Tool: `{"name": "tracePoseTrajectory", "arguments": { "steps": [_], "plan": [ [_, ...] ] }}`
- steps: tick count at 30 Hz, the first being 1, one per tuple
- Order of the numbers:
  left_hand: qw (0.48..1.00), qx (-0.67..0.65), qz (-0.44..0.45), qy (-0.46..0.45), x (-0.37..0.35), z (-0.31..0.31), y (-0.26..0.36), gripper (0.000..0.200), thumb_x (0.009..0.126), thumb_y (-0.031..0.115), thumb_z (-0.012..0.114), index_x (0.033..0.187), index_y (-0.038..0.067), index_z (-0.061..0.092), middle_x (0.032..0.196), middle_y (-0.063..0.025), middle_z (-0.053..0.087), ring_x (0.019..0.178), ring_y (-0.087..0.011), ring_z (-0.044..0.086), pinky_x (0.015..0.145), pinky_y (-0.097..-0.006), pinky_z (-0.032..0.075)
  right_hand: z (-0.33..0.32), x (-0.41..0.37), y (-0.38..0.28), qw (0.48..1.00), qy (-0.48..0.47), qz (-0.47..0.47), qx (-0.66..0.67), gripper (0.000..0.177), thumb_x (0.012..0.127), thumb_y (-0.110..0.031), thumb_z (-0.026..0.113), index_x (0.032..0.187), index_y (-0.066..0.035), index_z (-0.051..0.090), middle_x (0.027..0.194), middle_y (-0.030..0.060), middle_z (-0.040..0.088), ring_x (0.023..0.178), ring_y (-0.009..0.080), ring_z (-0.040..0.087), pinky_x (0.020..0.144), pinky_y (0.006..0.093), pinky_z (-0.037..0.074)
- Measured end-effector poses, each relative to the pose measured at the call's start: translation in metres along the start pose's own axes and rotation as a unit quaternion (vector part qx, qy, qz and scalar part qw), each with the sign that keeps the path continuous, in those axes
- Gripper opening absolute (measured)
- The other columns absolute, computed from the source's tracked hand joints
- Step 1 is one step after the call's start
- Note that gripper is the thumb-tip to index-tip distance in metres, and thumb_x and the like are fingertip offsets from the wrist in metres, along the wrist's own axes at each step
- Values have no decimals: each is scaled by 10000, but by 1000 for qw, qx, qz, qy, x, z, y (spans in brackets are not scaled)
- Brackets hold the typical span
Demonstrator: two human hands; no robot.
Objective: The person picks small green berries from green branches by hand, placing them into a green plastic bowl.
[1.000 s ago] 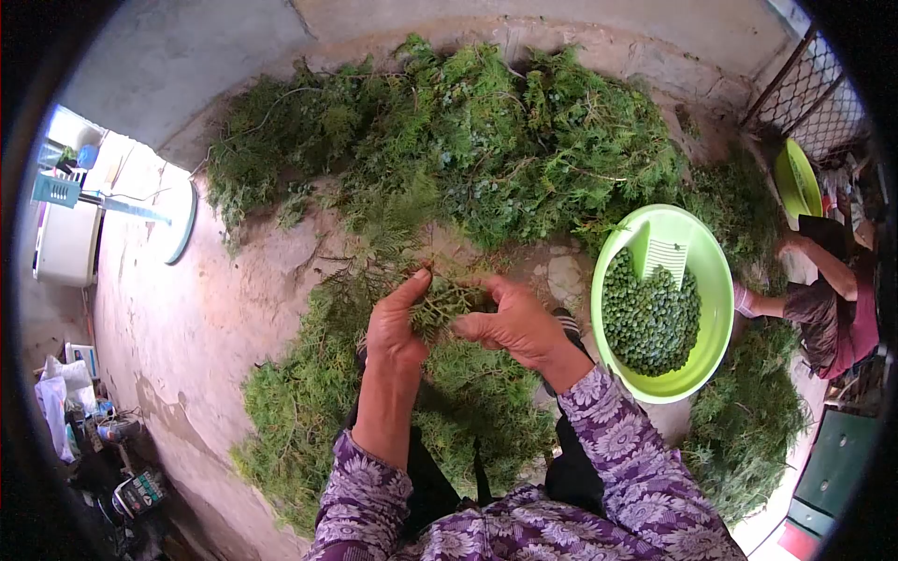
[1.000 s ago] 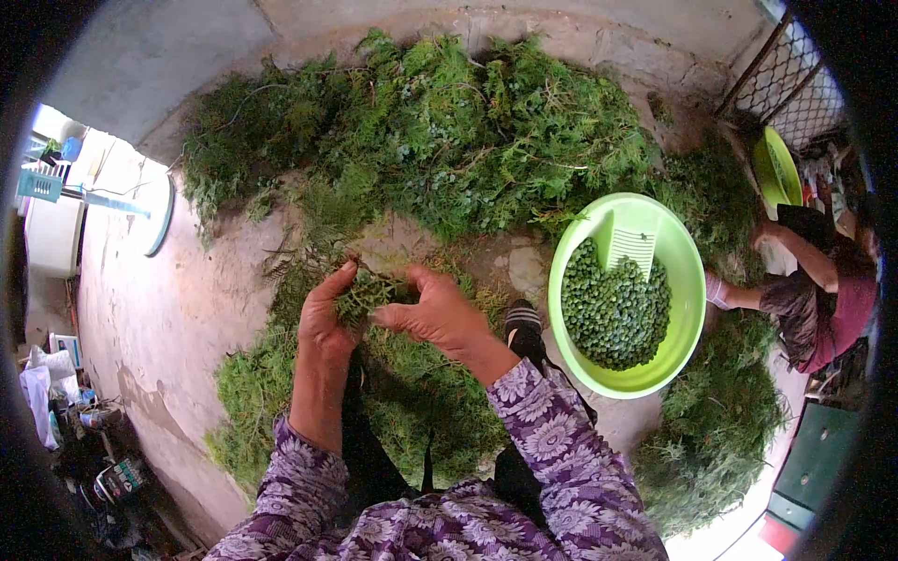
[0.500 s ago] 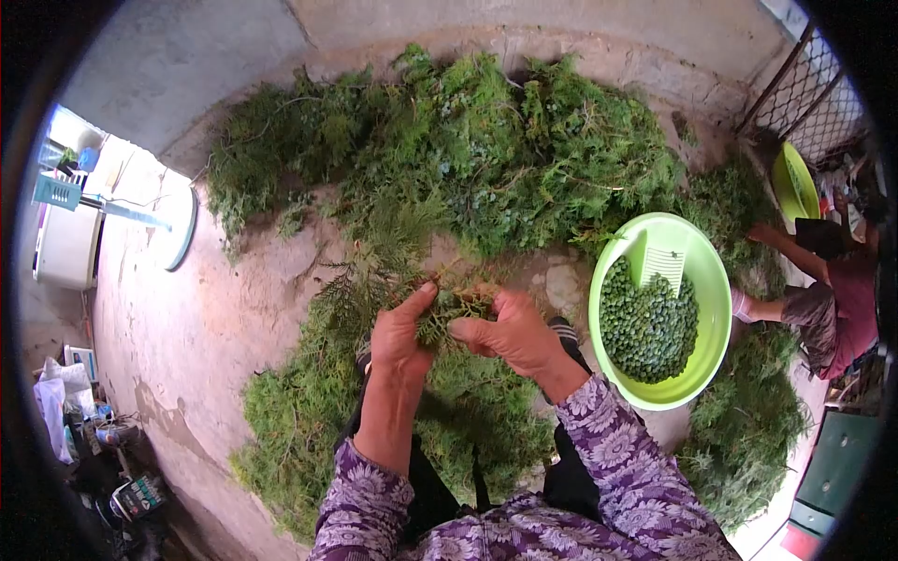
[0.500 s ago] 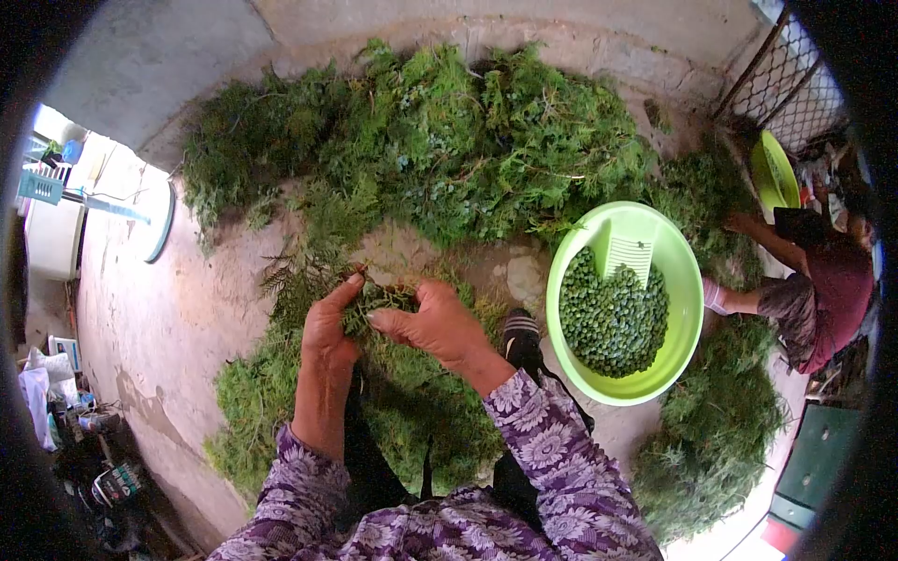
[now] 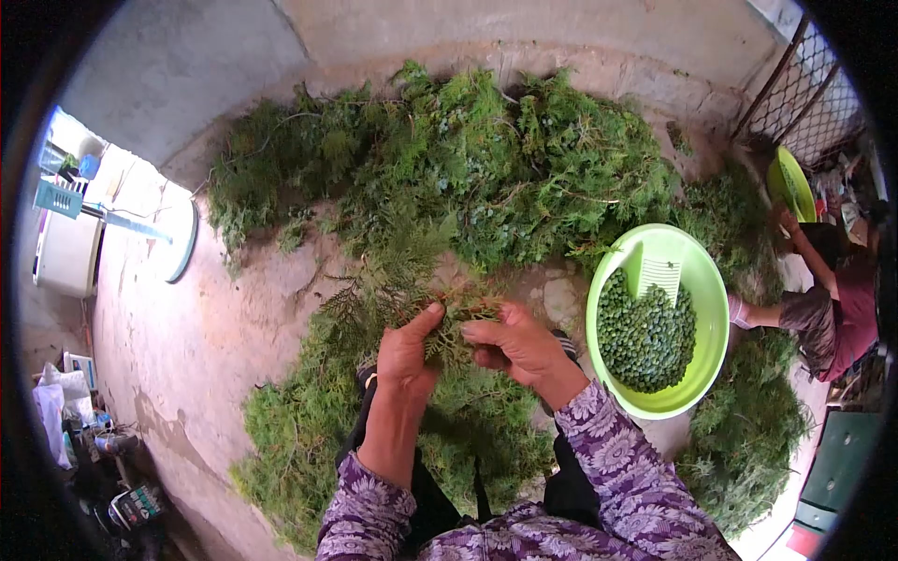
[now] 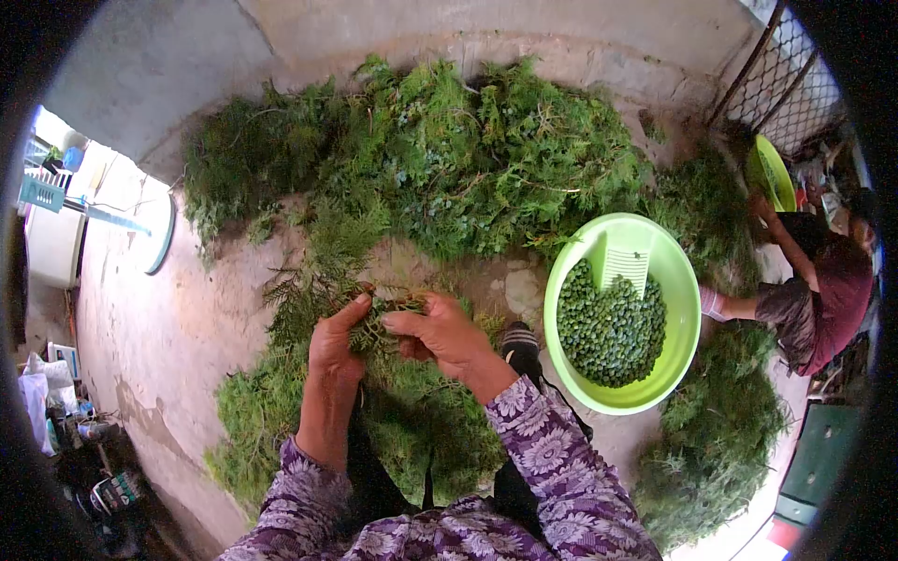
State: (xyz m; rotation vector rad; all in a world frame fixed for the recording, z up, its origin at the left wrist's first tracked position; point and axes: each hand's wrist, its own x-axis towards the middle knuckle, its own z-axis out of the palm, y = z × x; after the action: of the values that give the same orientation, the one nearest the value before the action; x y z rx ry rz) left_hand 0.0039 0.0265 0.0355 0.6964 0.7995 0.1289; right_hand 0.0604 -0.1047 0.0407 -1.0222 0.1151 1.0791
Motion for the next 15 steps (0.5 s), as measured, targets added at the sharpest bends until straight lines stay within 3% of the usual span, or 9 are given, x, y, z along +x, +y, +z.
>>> {"name": "tracePoseTrajectory", "arguments": {
  "steps": [7, 10, 15],
  "plan": [
    [999, 3, 23, -26, 6, -8, -6, 181, 764, 63, 571, 918, -31, 558, 834, -101, 595, 703, -214, 585, 614, -334, 485, -7, 0, -1, 998, 17, 42, 44, 204, 749, -101, 588, 939, -110, 516, 785, -15, 553, 624, 110, 539, 441, 227, 428],
    [1000, 9, 13, -10, 0, -3, -3, 180, 765, 59, 570, 919, -33, 558, 836, -100, 595, 704, -214, 587, 591, -330, 492, 3, -3, 0, 990, 82, 39, 107, 206, 753, -112, 582, 947, -114, 514, 802, -11, 551, 596, 118, 520, 432, 232, 408],
    [1000, 2, 17, -22, -7, 4, 0, 162, 761, 57, 576, 900, -26, 569, 822, -97, 598, 714, -213, 589, 583, -329, 494, 0, -2, 3, 990, 39, 44, 126, 214, 760, -102, 570, 963, -113, 501, 809, -6, 536, 564, 115, 491, 409, 215, 361]
  ]
}}
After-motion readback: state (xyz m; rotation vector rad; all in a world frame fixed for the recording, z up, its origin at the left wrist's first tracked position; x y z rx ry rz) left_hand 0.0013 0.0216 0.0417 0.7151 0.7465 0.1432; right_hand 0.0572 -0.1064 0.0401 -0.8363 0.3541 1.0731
